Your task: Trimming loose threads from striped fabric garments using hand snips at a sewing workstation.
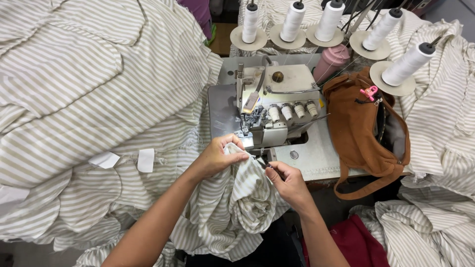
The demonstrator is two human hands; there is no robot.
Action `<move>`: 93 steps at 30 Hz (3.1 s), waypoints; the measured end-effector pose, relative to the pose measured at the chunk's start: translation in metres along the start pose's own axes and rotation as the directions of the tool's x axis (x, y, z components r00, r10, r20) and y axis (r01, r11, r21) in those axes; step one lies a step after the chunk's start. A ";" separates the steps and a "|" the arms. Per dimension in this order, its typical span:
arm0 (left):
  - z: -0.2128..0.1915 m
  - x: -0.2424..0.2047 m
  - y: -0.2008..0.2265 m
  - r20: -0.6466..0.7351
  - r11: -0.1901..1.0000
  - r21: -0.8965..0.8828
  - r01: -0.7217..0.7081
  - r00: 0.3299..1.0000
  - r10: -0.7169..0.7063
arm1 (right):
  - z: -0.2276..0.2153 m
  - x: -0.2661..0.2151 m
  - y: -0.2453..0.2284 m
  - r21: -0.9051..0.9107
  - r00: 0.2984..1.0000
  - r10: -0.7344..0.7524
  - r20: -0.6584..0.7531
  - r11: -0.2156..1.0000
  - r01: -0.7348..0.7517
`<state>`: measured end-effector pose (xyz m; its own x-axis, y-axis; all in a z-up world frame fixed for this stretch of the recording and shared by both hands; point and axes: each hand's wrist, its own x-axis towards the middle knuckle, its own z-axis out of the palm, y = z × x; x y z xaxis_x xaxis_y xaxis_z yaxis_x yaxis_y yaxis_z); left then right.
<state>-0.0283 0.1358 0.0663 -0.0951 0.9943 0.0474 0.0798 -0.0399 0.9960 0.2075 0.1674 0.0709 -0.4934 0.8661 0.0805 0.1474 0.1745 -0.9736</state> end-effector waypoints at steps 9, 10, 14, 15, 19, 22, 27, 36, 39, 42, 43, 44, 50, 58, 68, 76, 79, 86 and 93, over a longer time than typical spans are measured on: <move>-0.001 -0.005 -0.015 0.045 0.997 -0.059 0.055 0.998 -0.053 | 0.015 0.004 -0.013 -0.031 0.998 0.023 0.053 0.999 -0.022; 0.000 -0.005 -0.019 0.064 0.991 -0.098 0.086 0.995 -0.080 | 0.016 0.006 -0.014 -0.045 0.997 0.015 0.070 0.999 -0.012; -0.002 -0.005 -0.023 0.090 0.978 -0.166 0.130 0.989 -0.116 | 0.018 0.009 -0.015 -0.097 0.994 -0.011 0.110 0.995 0.021; -0.002 -0.006 -0.021 0.087 0.977 -0.168 0.130 0.989 -0.117 | 0.019 0.009 -0.015 -0.098 0.994 -0.010 0.113 0.995 0.021; 0.000 -0.008 -0.023 0.065 0.971 -0.190 0.142 0.989 -0.132 | 0.020 0.008 -0.015 -0.138 0.992 -0.028 0.126 0.989 0.045; 0.000 -0.008 -0.021 0.057 0.968 -0.203 0.150 0.988 -0.141 | 0.020 0.006 -0.010 -0.149 0.992 -0.036 0.117 0.987 0.054; 0.003 -0.009 -0.020 0.044 0.963 -0.221 0.156 0.988 -0.150 | 0.017 0.002 0.004 -0.126 0.996 -0.020 0.090 0.992 0.031; 0.013 -0.007 -0.019 0.071 0.972 -0.183 0.149 0.988 -0.139 | 0.014 0.007 -0.012 -0.125 0.987 -0.068 0.143 0.988 0.086; 0.009 -0.008 -0.007 0.068 0.973 -0.168 0.156 0.987 -0.147 | 0.012 0.008 -0.013 -0.136 0.986 -0.083 0.144 0.985 0.103; 0.001 -0.003 -0.008 0.084 0.969 -0.200 0.145 0.988 -0.131 | 0.009 0.008 -0.008 -0.133 0.989 -0.072 0.132 0.987 0.090; 0.000 -0.001 -0.013 0.086 0.969 -0.201 0.146 0.988 -0.131 | 0.009 0.008 -0.005 -0.125 0.990 -0.070 0.122 0.988 0.085; -0.002 0.000 -0.019 0.088 0.968 -0.204 0.148 0.987 -0.132 | 0.009 0.007 -0.002 -0.117 0.991 -0.065 0.113 0.990 0.079; -0.006 0.001 -0.030 0.096 0.955 -0.228 0.190 0.980 -0.172 | 0.010 0.015 -0.002 -0.095 0.990 -0.062 0.128 0.993 0.075; 0.000 -0.002 -0.028 0.072 0.940 -0.240 0.243 0.970 -0.233 | 0.018 0.020 0.006 -0.151 0.984 -0.095 0.149 0.982 0.117; 0.003 0.001 -0.031 0.082 0.929 -0.276 0.247 0.969 -0.233 | 0.012 0.020 0.019 -0.152 0.991 -0.061 0.120 0.985 0.079; 0.007 0.006 -0.048 0.092 0.939 -0.252 0.234 0.972 -0.217 | 0.015 0.021 0.005 -0.169 0.988 -0.078 0.133 0.980 0.100; 0.007 0.001 -0.034 0.093 0.939 -0.259 0.228 0.973 -0.211 | 0.015 0.019 0.003 -0.178 0.990 -0.077 0.122 0.979 0.098; 0.001 0.004 -0.044 0.102 0.934 -0.287 0.211 0.977 -0.190 | 0.008 0.016 0.024 -0.154 0.994 -0.052 0.101 0.986 0.067; 0.004 -0.004 -0.022 0.135 0.951 -0.246 0.187 0.978 -0.158 | 0.012 0.021 0.018 -0.174 0.987 -0.070 0.145 0.980 0.095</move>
<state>-0.0256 0.1332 0.0437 0.0287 0.9922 -0.1210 -0.1863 0.1242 0.9746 0.1894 0.1833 0.0523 -0.6217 0.7745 0.1168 0.2464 0.3350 -0.9094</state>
